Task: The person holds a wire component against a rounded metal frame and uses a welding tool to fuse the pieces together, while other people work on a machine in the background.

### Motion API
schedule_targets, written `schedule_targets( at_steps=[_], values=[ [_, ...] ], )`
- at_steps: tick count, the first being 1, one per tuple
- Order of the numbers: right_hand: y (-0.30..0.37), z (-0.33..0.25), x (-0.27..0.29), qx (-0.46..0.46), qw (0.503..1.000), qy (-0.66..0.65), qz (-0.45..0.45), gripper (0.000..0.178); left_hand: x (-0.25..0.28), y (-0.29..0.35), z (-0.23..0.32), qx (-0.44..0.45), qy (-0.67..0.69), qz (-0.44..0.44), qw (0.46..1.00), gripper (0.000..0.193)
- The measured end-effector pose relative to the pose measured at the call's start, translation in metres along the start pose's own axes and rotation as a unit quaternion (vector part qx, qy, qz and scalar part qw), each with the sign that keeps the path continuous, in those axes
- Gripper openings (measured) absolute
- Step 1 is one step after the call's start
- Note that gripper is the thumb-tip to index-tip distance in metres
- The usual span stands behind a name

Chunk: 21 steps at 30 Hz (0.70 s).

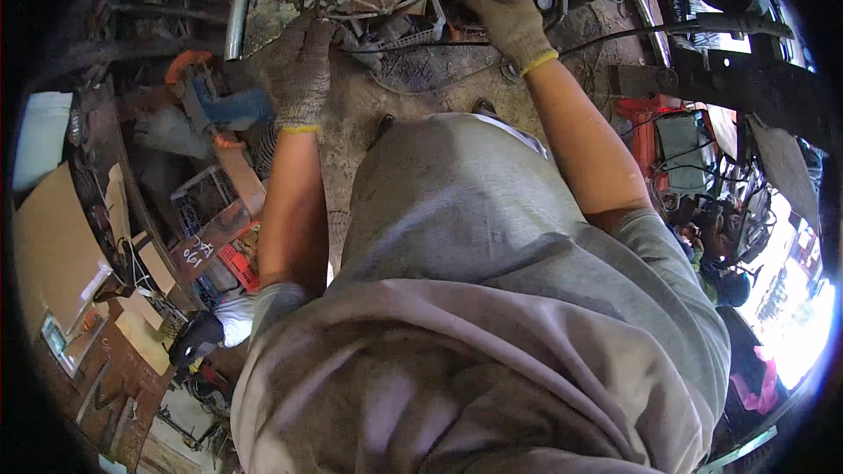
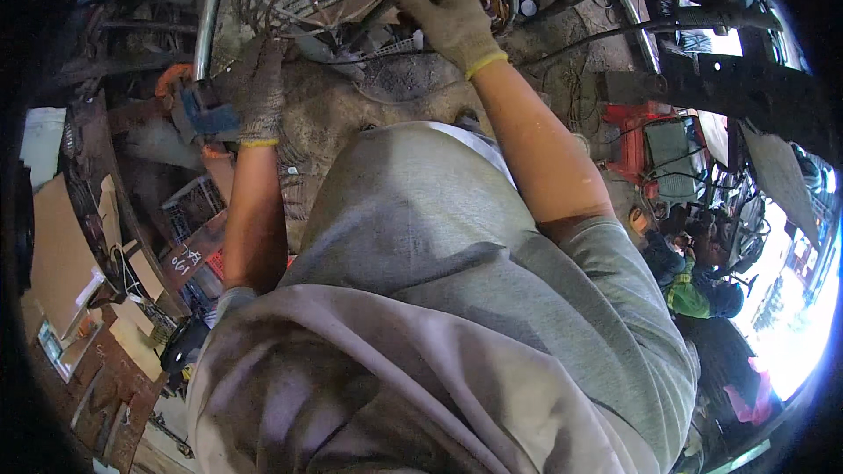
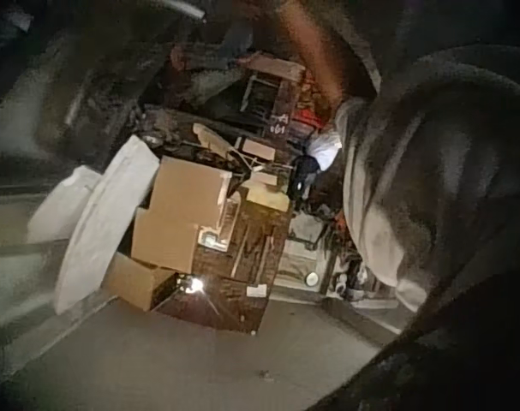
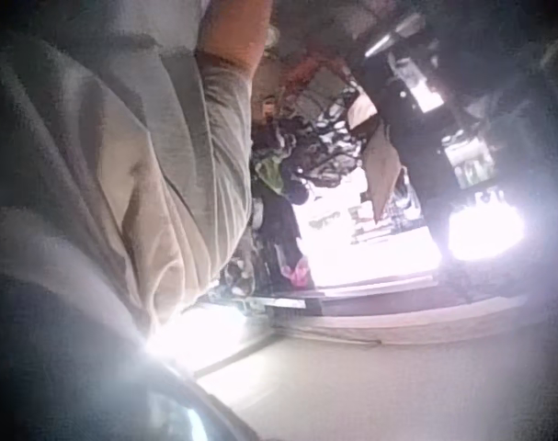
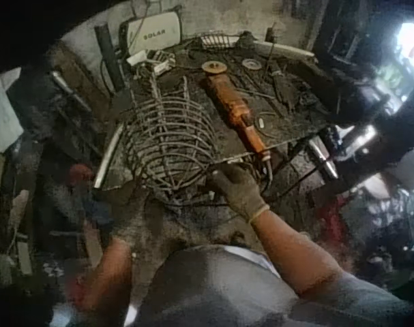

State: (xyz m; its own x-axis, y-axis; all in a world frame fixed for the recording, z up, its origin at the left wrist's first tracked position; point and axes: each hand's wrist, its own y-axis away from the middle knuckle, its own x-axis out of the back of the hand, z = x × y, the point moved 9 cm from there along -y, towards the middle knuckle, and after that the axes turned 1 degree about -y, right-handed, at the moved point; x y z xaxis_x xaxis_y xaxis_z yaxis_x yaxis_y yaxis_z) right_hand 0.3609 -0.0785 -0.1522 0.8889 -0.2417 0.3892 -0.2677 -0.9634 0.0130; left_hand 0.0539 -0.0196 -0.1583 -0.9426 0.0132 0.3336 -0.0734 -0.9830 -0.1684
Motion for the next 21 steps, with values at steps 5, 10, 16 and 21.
schedule_targets(
  at_steps=[5, 10, 16, 21],
  values=[
    [-0.001, -0.015, -0.005, -0.021, 0.992, 0.121, 0.016, 0.041, 0.002, 0.001, -0.001, 0.033, -0.020, 0.001, 0.999, 0.031],
    [-0.002, -0.015, -0.004, 0.018, 0.994, 0.098, 0.039, 0.043, -0.002, -0.002, 0.008, 0.036, 0.001, -0.039, 0.999, 0.030],
    [-0.003, -0.016, -0.004, 0.010, 0.992, 0.119, 0.034, 0.042, 0.007, -0.002, 0.025, -0.110, -0.221, 0.026, 0.969, 0.031],
    [-0.006, -0.017, -0.007, 0.007, 0.991, 0.128, 0.032, 0.043, 0.004, -0.005, -0.006, -0.064, -0.067, -0.035, 0.995, 0.033]
  ],
)
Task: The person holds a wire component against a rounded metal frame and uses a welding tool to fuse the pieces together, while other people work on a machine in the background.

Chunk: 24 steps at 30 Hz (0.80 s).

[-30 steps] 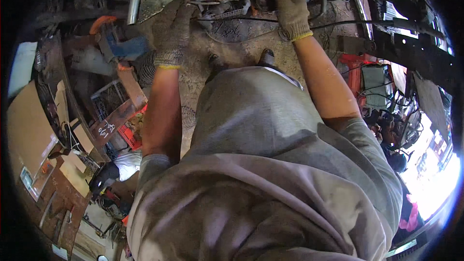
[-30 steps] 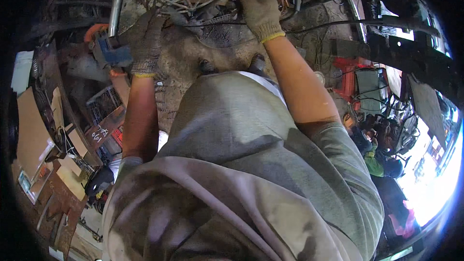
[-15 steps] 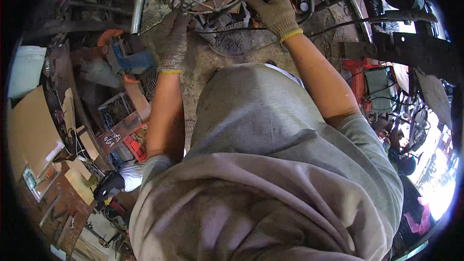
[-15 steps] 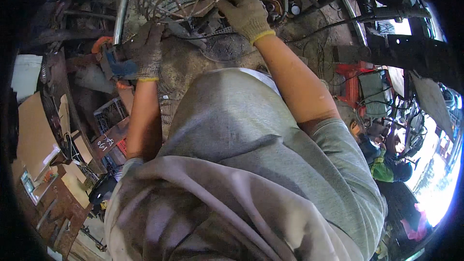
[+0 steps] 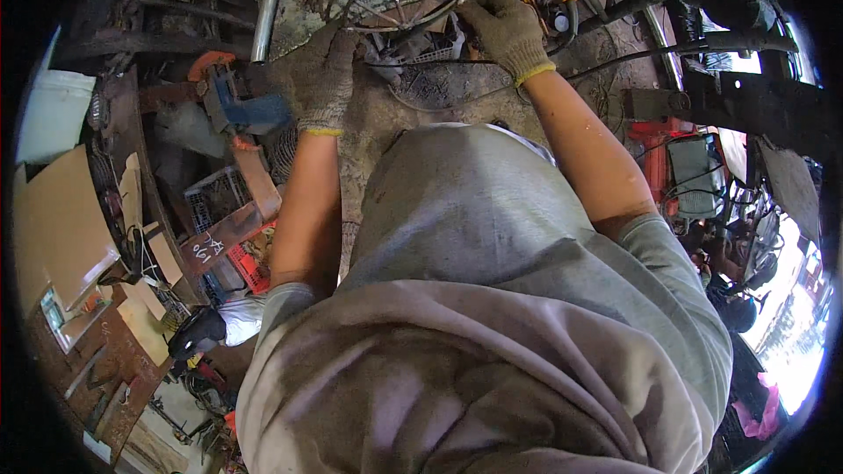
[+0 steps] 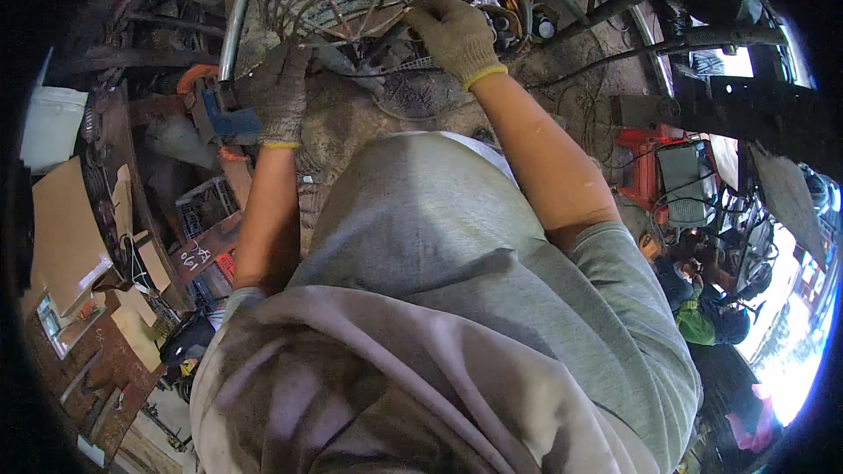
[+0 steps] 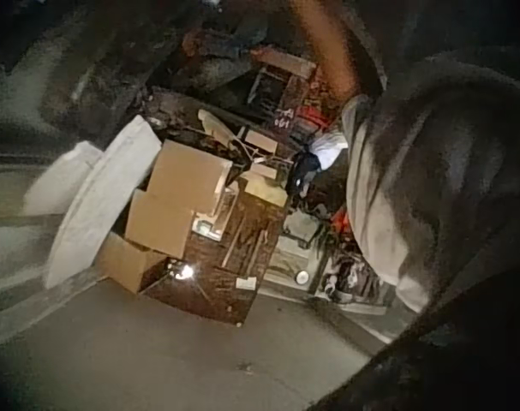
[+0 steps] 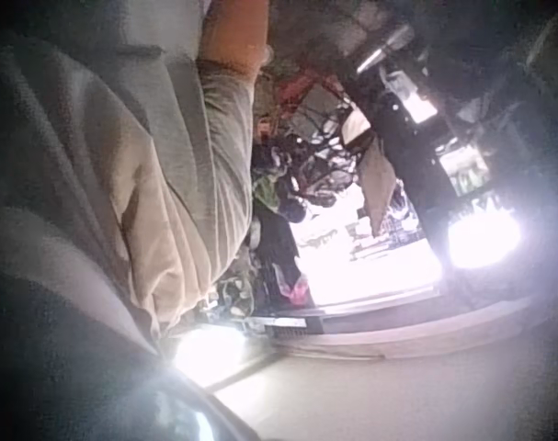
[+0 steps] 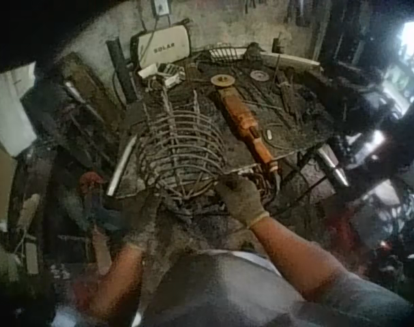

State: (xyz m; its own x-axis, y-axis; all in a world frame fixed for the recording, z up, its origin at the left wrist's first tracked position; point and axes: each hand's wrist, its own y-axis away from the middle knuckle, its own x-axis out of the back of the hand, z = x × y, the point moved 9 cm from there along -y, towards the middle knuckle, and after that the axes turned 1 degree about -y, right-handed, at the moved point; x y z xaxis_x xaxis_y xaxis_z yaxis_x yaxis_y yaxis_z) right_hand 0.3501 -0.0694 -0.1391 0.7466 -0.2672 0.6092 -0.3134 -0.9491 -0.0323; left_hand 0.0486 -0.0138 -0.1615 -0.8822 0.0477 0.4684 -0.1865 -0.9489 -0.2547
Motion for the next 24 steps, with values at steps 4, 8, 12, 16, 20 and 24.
schedule_targets(
  at_steps=[4, 8, 12, 16, 20, 24],
  values=[
    [0.000, 0.001, 0.001, 0.005, 1.000, -0.001, 0.009, 0.043, -0.006, 0.001, 0.021, 0.116, 0.075, 0.000, 0.990, 0.032],
    [0.001, -0.005, 0.003, -0.001, 1.000, 0.002, -0.014, 0.040, 0.001, -0.001, 0.017, 0.051, -0.050, 0.016, 0.997, 0.032],
    [0.001, 0.006, -0.005, -0.017, 0.997, -0.070, -0.031, 0.037, -0.002, -0.003, 0.013, 0.049, -0.036, 0.003, 0.998, 0.034],
    [0.002, -0.002, -0.001, 0.001, 0.998, -0.059, -0.017, 0.034, 0.001, -0.005, 0.025, 0.028, -0.047, 0.000, 0.999, 0.035],
    [0.008, -0.011, 0.004, -0.025, 0.996, -0.078, -0.024, 0.034, 0.000, -0.004, 0.014, 0.031, -0.005, -0.006, 0.999, 0.034],
    [0.006, -0.003, 0.002, -0.014, 0.997, -0.076, -0.014, 0.034, 0.000, -0.008, 0.033, -0.073, -0.130, -0.018, 0.989, 0.033]
  ],
)
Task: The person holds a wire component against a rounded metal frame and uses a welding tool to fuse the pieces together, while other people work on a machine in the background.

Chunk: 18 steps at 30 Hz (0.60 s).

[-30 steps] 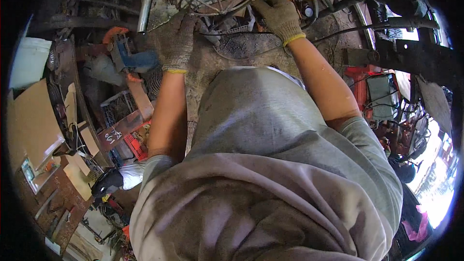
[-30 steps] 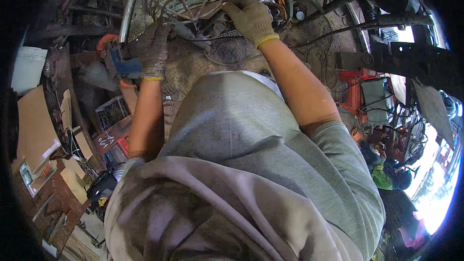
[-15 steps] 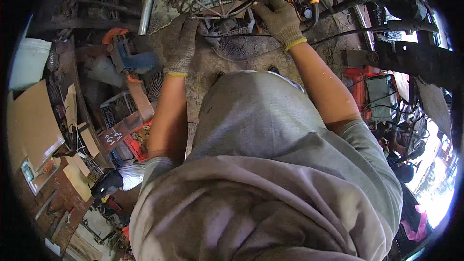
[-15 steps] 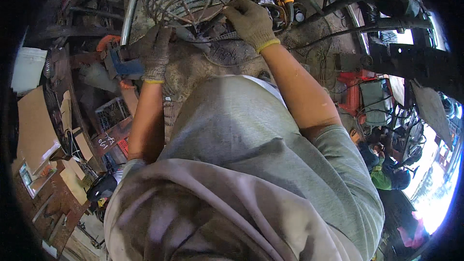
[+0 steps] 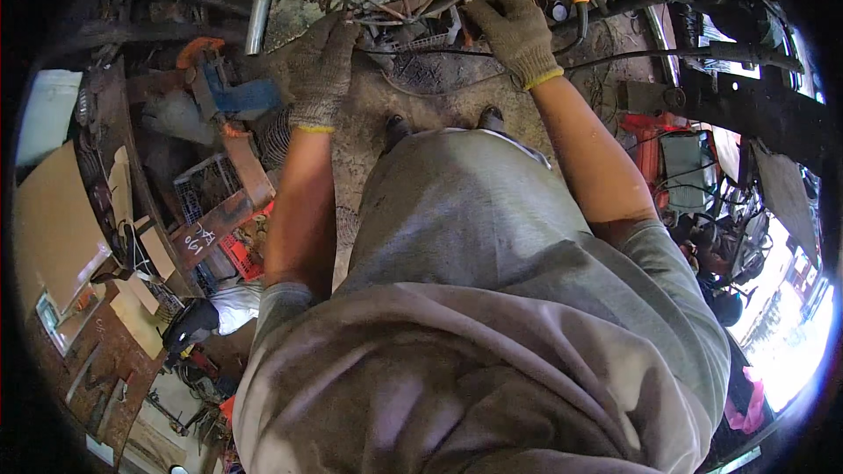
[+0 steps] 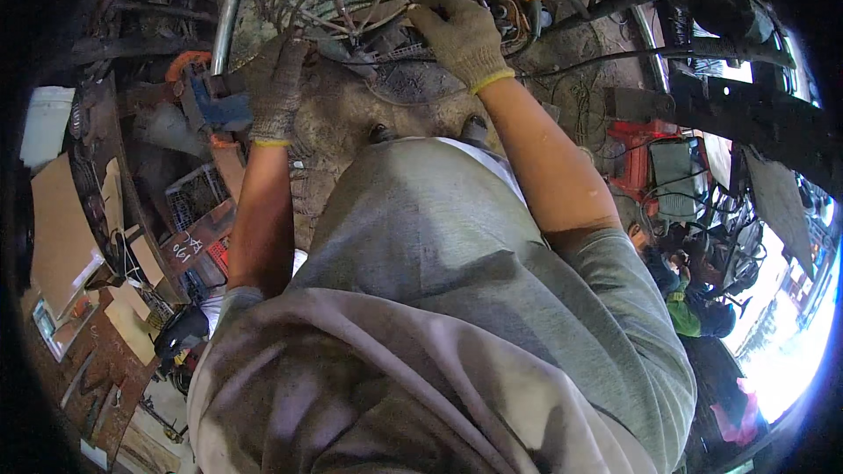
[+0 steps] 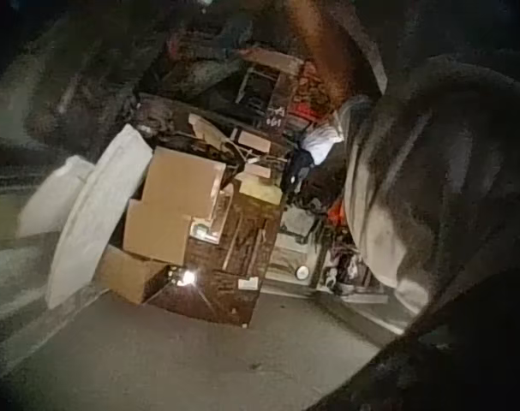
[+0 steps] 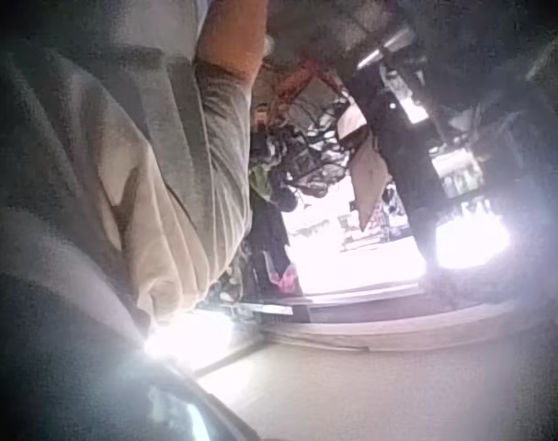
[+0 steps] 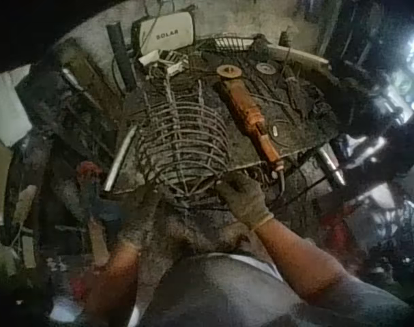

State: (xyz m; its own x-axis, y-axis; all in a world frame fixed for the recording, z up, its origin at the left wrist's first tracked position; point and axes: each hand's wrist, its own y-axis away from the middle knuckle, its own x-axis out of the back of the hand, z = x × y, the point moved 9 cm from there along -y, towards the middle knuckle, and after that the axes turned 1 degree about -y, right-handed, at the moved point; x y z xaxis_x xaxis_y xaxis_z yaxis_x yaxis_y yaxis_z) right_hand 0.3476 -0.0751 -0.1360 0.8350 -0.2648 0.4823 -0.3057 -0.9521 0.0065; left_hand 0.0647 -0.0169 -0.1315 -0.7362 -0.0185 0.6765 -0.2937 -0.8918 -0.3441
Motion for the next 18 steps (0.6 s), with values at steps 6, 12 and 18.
schedule_targets(
  at_steps=[6, 12, 18],
  values=[
    [-0.003, 0.010, -0.005, -0.016, 1.000, -0.001, -0.017, 0.038, 0.002, 0.000, 0.001, 0.097, 0.079, -0.009, 0.992, 0.032],
    [-0.001, 0.007, -0.003, 0.003, 0.999, 0.029, -0.013, 0.040, -0.001, 0.004, -0.011, 0.064, 0.098, -0.005, 0.993, 0.030],
    [0.003, 0.000, 0.005, -0.007, 0.999, 0.043, -0.008, 0.042, -0.005, 0.006, -0.013, 0.117, 0.161, -0.039, 0.979, 0.032]
  ],
)
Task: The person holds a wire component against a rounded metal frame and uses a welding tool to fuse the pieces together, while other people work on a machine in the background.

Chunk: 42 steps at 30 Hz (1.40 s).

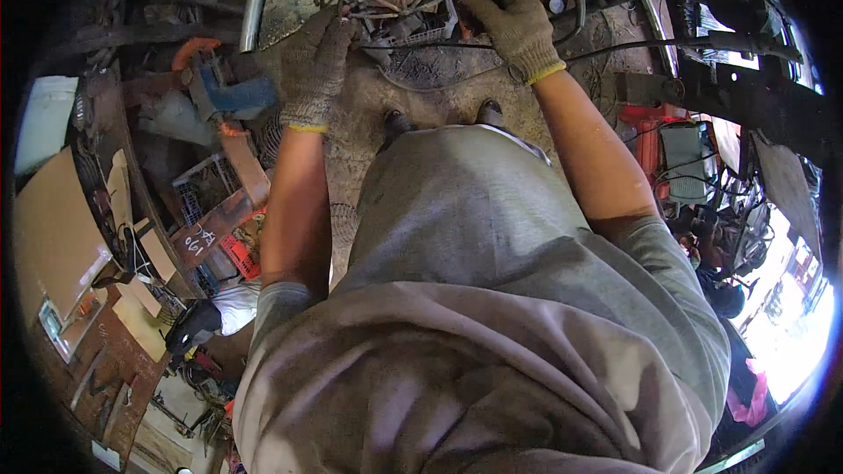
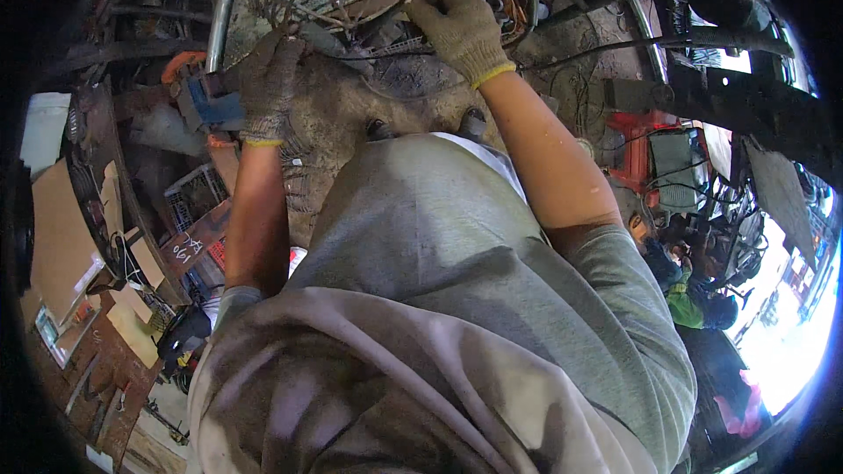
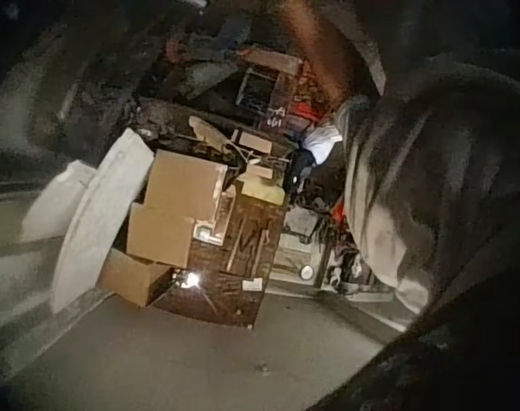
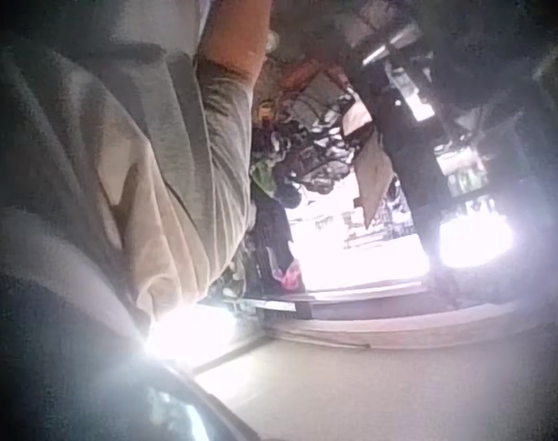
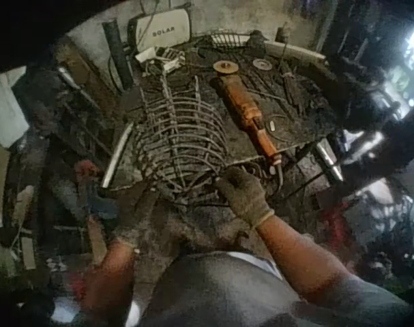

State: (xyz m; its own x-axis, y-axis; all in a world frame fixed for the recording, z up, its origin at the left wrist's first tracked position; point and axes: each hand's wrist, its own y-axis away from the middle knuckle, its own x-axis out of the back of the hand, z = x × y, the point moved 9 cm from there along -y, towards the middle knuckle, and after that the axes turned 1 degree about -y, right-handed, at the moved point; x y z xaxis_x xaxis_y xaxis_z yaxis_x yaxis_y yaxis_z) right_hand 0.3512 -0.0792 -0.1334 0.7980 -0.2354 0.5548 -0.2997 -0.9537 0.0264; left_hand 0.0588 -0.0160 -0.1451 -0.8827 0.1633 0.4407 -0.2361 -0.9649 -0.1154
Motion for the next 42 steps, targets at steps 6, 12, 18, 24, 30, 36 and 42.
schedule_targets(
  at_steps=[6, 12, 18, 24, 30, 36, 42],
  values=[
    [0.001, -0.003, -0.001, 0.006, 1.000, 0.005, -0.011, 0.042, 0.006, 0.000, 0.007, -0.008, -0.034, 0.015, 0.999, 0.033],
    [0.002, -0.003, 0.001, -0.001, 1.000, 0.016, -0.014, 0.043, 0.005, 0.004, 0.032, -0.002, -0.006, 0.017, 1.000, 0.033],
    [0.001, 0.000, -0.003, 0.015, 0.999, 0.021, -0.019, 0.042, 0.005, 0.005, 0.023, -0.030, -0.020, 0.026, 0.999, 0.033],
    [0.001, 0.002, -0.004, 0.012, 1.000, 0.005, -0.016, 0.043, 0.005, 0.004, 0.034, -0.046, -0.052, 0.011, 0.998, 0.034],
    [0.001, -0.005, -0.002, 0.010, 0.999, 0.034, -0.017, 0.043, 0.005, 0.002, 0.019, -0.020, -0.052, 0.008, 0.998, 0.033],
    [0.003, -0.005, -0.002, 0.009, 1.000, 0.024, -0.009, 0.042, 0.004, 0.002, 0.021, 0.007, -0.044, -0.006, 0.999, 0.033],
    [-0.006, 0.016, -0.013, 0.004, 0.999, -0.012, -0.038, 0.044, 0.006, -0.004, 0.022, -0.048, -0.098, 0.017, 0.994, 0.035]
  ],
)
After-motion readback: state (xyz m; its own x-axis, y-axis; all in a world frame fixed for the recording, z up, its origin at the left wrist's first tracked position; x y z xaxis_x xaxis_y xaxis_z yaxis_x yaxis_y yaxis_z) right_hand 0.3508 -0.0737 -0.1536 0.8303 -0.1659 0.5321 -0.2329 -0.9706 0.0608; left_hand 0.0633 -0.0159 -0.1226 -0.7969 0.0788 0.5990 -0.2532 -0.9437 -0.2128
